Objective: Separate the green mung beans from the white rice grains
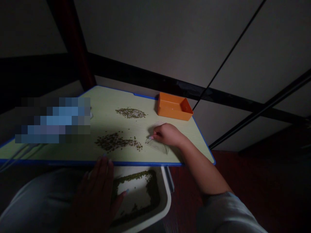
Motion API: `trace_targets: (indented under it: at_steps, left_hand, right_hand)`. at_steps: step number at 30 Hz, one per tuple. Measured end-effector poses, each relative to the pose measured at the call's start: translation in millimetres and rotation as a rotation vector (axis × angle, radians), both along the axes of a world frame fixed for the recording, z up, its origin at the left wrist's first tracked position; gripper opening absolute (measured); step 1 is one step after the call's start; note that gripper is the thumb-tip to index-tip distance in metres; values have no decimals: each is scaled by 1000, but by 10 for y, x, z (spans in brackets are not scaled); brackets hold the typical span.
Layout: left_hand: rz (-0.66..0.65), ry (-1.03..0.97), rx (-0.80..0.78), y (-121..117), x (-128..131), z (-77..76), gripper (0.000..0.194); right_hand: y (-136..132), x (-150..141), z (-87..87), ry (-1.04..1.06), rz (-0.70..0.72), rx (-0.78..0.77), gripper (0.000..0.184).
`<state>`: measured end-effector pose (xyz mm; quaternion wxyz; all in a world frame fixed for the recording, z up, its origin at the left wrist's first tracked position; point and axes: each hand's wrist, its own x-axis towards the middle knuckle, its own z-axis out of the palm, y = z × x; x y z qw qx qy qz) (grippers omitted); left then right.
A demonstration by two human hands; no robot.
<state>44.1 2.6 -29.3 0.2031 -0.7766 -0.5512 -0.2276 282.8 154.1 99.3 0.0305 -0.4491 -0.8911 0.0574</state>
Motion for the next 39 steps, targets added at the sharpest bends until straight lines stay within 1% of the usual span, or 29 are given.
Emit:
trace_targets:
  at_steps: [7,9,12,14,16,18,21,22,24,27,32,39]
  left_hand:
    - [-5,-15,-11,-3,3,-21,82]
    - [-4,-20,-15,-3,7,-23,81]
    - [-4,-20,-15,5,5,-26,81]
    - [-12,-14,-2,9,-3,-29,80]
    - [-15,-6,20,10,-11,-31,80]
    - [-16,7,40,10,-14,-31,80]
    - [-5,11,46,12,-3,-27,80]
    - [-1,7,46,13,3,-25,80]
    - [3,3,43,16,13,-16,80]
    - [0,8,41,13,14,-2,79]
    - [-17,18,47,2,-2,4,79]
    - [-8,5,38,3,11,1,79]
  right_hand:
    - [28,12,-12,-67,-82,76,28]
    - [46,22,-14,-109,-145,103,29]
    - [64,38,-9,-165,-285,159,30]
    - [60,43,0,-162,-346,189,31]
    - [45,39,6,-89,-318,183,30]
    - [22,23,-2,54,-188,106,29]
    - [-10,-24,-48,242,58,-90,27]
    - [-18,-45,-70,269,111,-136,25]
    - [-29,-89,-114,278,154,-169,23]
    - [-33,-144,-160,245,124,-137,24]
    - [-7,-161,-184,189,-19,-49,27]
    - [39,-71,-134,125,-99,-49,26]
